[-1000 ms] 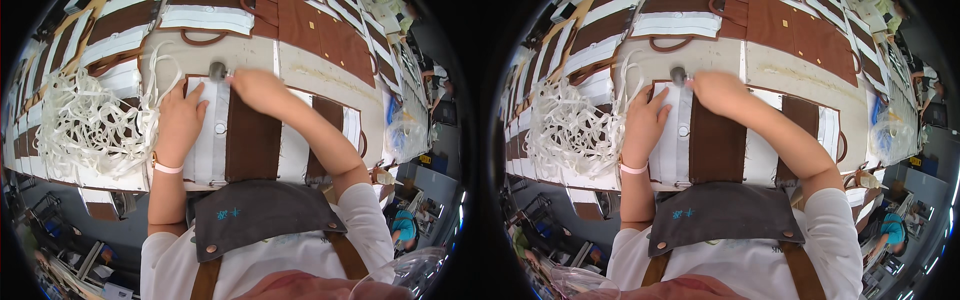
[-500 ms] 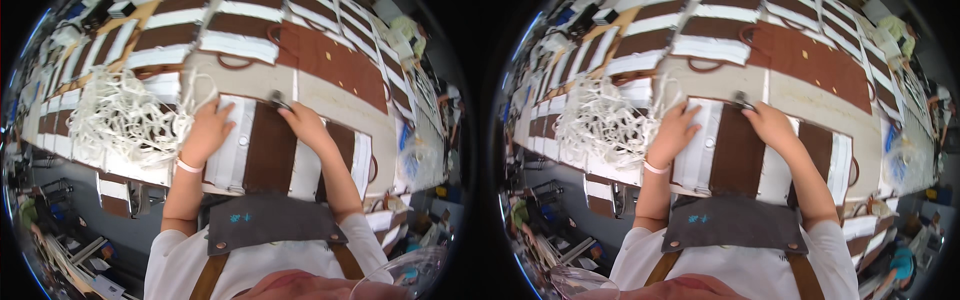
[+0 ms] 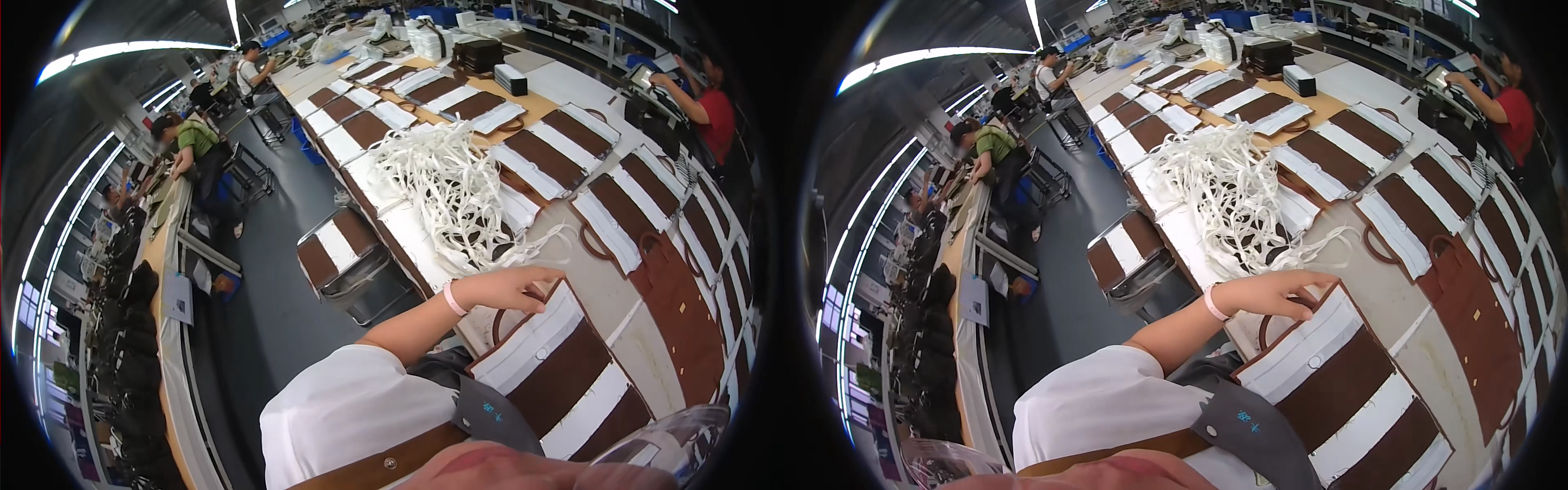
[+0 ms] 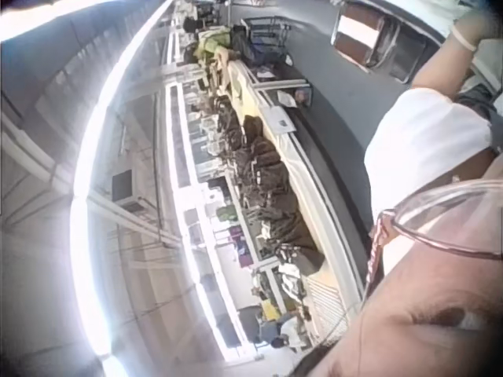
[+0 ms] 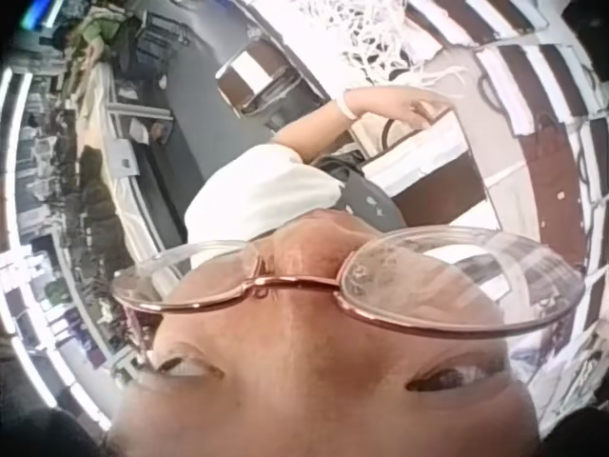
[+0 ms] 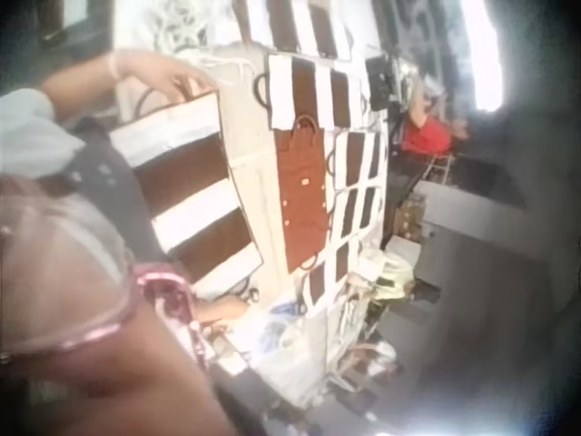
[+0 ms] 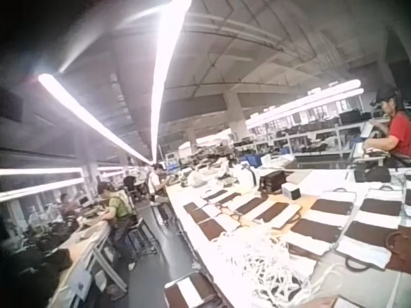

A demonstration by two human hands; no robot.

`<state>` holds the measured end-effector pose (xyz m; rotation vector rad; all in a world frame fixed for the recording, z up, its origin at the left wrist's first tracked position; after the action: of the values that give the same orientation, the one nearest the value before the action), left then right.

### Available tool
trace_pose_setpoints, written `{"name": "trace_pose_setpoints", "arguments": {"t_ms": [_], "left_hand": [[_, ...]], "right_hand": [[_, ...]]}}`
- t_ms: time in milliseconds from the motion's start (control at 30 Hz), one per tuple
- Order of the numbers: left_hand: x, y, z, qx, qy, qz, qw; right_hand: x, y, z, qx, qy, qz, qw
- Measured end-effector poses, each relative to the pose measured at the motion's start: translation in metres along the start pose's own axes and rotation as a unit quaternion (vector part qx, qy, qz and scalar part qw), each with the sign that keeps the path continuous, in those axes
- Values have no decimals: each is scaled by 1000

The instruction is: The person assembles a brown leather bag by hand, applying white adhesive tape to the edges of the bag's components. They use scissors to trim the tape and a hammer to secure the pieces. The person handles multiple bag parts and small gold-colored fasteners on a workbench in a factory setting.

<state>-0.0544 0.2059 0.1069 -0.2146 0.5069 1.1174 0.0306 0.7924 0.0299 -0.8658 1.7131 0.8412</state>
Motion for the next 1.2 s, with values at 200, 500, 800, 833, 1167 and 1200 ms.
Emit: {"name": "trace_pose_setpoints", "arguments": {"t_ms": [200,500,800,833,1167,1200], "left_hand": [[8,-55,8,-139,-9,34,990],[-96,-43,213,367,-308,171,861],[-3,83,418,375,-532,-141,746],[22,97,430,402,-537,-157,724],[245,85,335,613,122,-229,746],[234,75,316,575,236,-232,748]], "right_hand": [[-3,-22,-38,-105,137,14,985],[-36,-101,-244,-253,435,-103,858],[-56,-86,-267,-257,652,-158,695],[-28,-66,-235,-255,675,-153,676],[-20,-60,-60,3,720,-145,678],[-26,-64,-42,21,719,-131,682]]}}
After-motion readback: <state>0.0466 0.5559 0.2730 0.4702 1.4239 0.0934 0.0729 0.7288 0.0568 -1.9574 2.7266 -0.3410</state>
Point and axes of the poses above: each hand's wrist, its own y-axis towards the middle knuckle, its own x-axis out of the palm, z = x × y, the point moved 9 cm from there along y, towards the middle knuckle, and after that the axes turned 10 degrees about y, right-handed, at the moved point
